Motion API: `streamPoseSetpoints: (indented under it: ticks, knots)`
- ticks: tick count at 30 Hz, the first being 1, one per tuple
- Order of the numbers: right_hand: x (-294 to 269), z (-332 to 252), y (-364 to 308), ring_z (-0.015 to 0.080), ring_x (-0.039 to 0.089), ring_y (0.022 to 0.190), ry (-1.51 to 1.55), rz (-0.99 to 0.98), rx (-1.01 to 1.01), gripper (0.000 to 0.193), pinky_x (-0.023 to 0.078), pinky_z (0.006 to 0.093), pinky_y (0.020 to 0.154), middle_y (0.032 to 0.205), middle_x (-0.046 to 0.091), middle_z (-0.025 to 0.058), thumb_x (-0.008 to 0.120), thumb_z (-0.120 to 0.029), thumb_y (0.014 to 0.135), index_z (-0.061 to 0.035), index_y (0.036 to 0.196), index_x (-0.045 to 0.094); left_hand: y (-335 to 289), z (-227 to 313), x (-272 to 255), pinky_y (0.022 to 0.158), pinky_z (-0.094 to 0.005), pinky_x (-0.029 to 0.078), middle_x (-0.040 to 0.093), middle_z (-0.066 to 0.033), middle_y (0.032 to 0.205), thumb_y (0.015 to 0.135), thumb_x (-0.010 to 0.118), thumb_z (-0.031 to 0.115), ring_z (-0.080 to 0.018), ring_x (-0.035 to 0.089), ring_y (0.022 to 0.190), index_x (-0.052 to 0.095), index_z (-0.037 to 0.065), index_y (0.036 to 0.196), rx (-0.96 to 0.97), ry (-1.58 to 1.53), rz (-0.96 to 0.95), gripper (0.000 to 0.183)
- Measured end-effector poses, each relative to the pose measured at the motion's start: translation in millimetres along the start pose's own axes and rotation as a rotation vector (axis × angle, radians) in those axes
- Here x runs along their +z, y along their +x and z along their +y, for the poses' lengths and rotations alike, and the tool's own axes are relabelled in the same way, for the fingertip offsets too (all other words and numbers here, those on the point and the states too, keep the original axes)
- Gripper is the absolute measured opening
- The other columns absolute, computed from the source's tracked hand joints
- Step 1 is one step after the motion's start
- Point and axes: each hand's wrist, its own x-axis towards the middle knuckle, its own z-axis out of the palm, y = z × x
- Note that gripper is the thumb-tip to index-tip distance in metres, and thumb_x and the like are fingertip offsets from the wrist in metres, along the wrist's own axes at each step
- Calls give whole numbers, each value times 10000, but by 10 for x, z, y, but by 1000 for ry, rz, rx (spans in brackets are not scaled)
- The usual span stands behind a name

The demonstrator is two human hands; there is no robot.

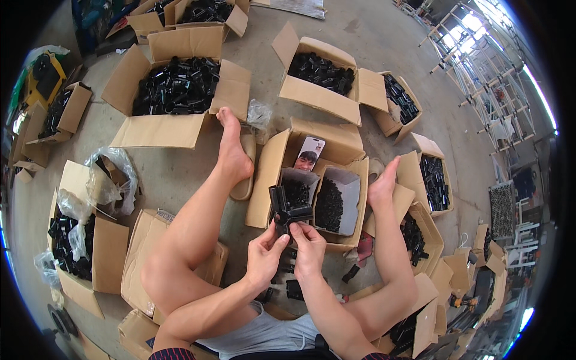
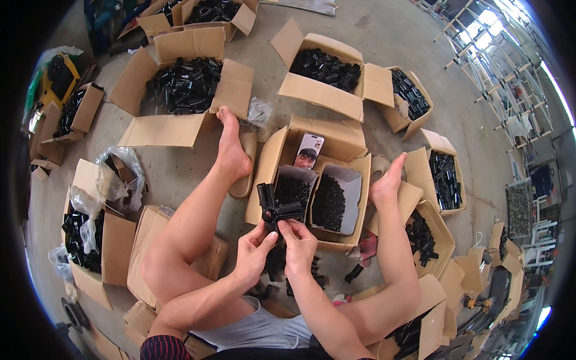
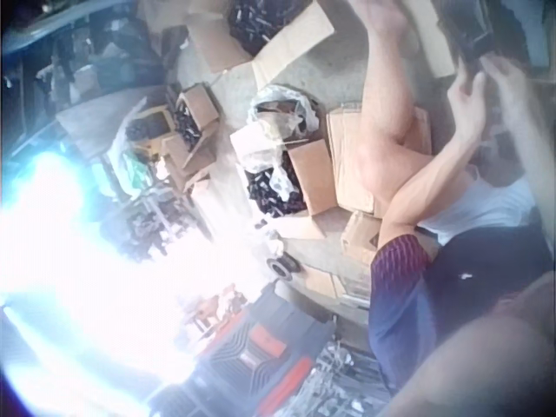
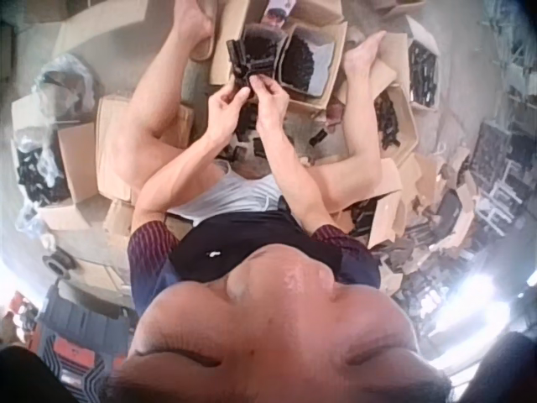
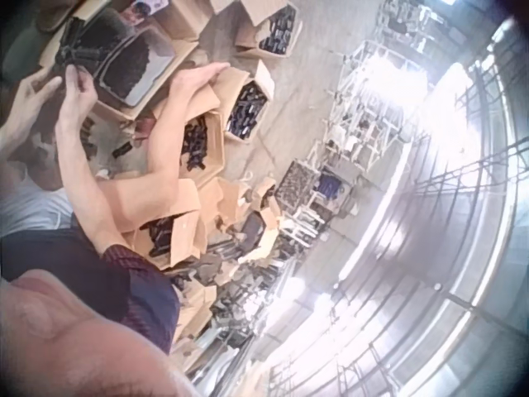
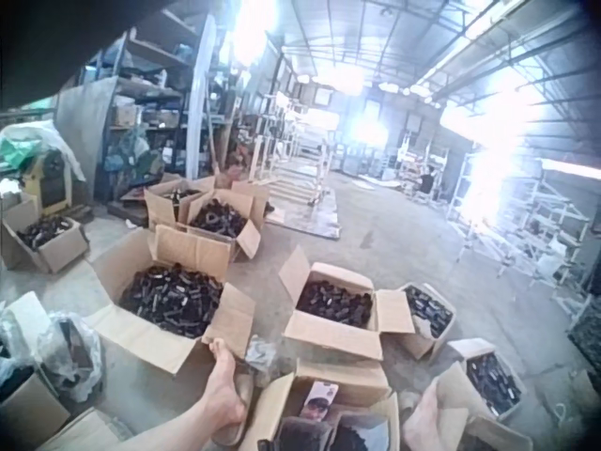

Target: The person assembles small black metal components by hand while sitting on the floor surrounded by boxes, picking small pins from a container and inserting them into the joints of larger metal pieces.

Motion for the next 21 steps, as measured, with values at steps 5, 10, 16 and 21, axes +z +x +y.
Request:
streamPoseSetpoints:
  ticks: [5, 10, 16, 21]
  knots:
    - [31, -109, -67, 110, 619, 1020, 132, -34, -33, 200, 465, 267, 932, 1092, 706, 45, 717, -87, 950, 45, 1101, 715, 9, -51, 31, 899, -250, 528, 677, 18, 1134, 1013, 610, 63, -50, 608, 997, 608, 44, 1321, -64, -6, -19, 309]
    - [57, 7, -115, 115, 620, 1001, 205, 120, 40, 180, 469, 277, 914, 1079, 702, 59, 730, -80, 938, 34, 1077, 721, -36, -132, 12, 953, -299, 534, 657, -4, 1219, 1026, 580, 56, -77, 617, 1060, 589, 57, 1342, -98, -85, -50, 316]
    - [-18, 83, -197, 128, 625, 1022, 290, 88, 14, 245, 485, 269, 900, 1143, 697, 73, 686, -100, 971, 42, 1170, 685, -90, -146, 52, 977, -316, 526, 657, -26, 1223, 1042, 545, 58, -112, 624, 1087, 577, 53, 1331, -201, -97, -55, 291]
    - [-10, 29, -281, 125, 657, 978, 225, 153, 48, 261, 512, 256, 882, 1095, 726, 93, 701, -72, 945, 51, 1175, 698, -106, -166, 14, 979, -308, 519, 673, -22, 1199, 1041, 565, 93, -118, 635, 1090, 593, 75, 1303, -206, -93, -66, 264]
